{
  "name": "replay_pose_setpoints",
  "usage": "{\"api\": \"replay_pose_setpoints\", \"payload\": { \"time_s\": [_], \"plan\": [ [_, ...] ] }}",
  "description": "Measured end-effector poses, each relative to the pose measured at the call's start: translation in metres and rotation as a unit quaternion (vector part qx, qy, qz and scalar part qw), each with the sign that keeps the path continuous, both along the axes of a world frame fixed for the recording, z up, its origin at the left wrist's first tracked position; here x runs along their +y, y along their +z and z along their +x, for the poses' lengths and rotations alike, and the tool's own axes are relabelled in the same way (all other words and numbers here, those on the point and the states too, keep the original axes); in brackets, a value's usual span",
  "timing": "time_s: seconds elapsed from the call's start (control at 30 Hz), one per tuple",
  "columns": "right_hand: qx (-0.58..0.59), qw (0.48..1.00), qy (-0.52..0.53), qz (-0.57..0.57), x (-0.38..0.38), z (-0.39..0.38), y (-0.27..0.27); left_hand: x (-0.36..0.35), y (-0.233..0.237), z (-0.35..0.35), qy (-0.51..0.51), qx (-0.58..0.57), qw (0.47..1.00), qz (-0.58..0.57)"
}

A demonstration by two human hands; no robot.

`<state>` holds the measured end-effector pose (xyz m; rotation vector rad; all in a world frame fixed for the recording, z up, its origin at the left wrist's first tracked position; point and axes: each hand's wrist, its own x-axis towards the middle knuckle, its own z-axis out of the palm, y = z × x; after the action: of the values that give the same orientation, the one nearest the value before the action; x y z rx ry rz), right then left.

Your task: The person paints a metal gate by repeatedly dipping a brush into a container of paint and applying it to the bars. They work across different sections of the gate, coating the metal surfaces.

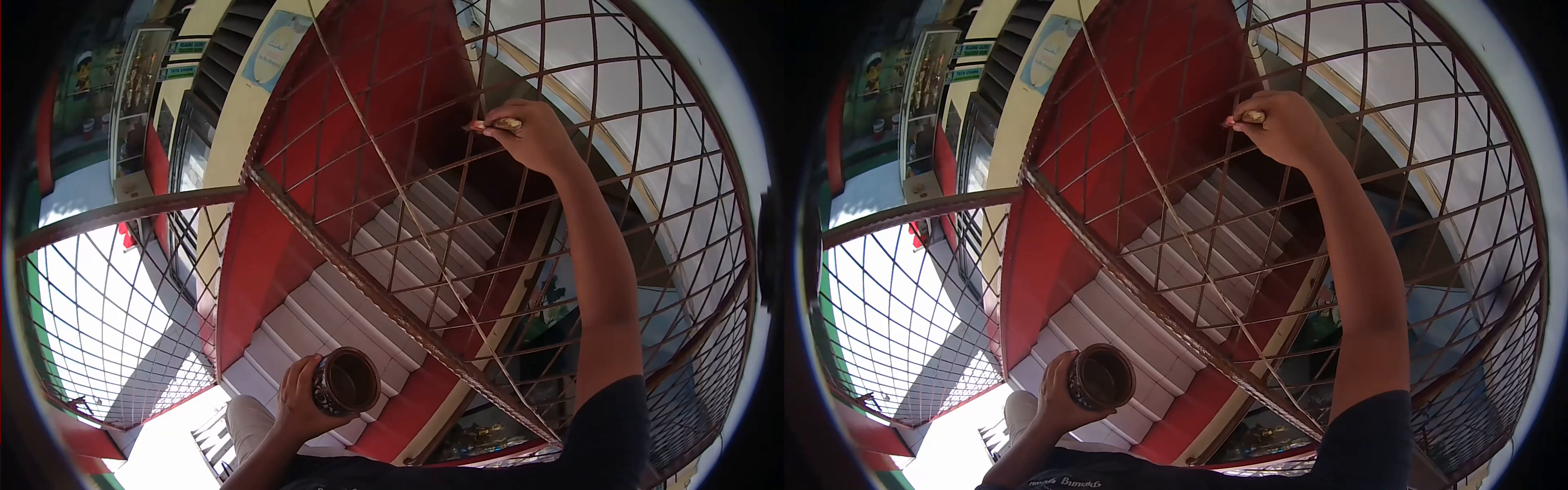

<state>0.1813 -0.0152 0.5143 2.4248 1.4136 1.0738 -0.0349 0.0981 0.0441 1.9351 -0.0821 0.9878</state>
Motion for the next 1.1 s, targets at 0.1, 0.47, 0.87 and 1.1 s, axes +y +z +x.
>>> {"api": "replay_pose_setpoints", "payload": {
  "time_s": [0.1, 0.47, 0.87, 1.1],
  "plan": [
    [0.012, 0.999, 0.001, 0.039, -0.003, 0.007, 0.001, 0.001, -0.001, 0.0, 0.001, 0.006, 1.0, -0.002],
    [-0.073, 0.988, 0.039, -0.129, -0.04, -0.01, -0.041, -0.008, -0.006, -0.003, -0.034, 0.036, 0.999, -0.002],
    [-0.157, 0.958, -0.012, -0.241, -0.089, -0.026, -0.07, -0.019, -0.004, 0.002, -0.025, 0.023, 0.999, 0.007],
    [-0.246, 0.966, 0.036, -0.069, -0.077, -0.012, -0.083, -0.024, -0.003, 0.004, -0.03, 0.024, 0.999, 0.021]
  ]
}}
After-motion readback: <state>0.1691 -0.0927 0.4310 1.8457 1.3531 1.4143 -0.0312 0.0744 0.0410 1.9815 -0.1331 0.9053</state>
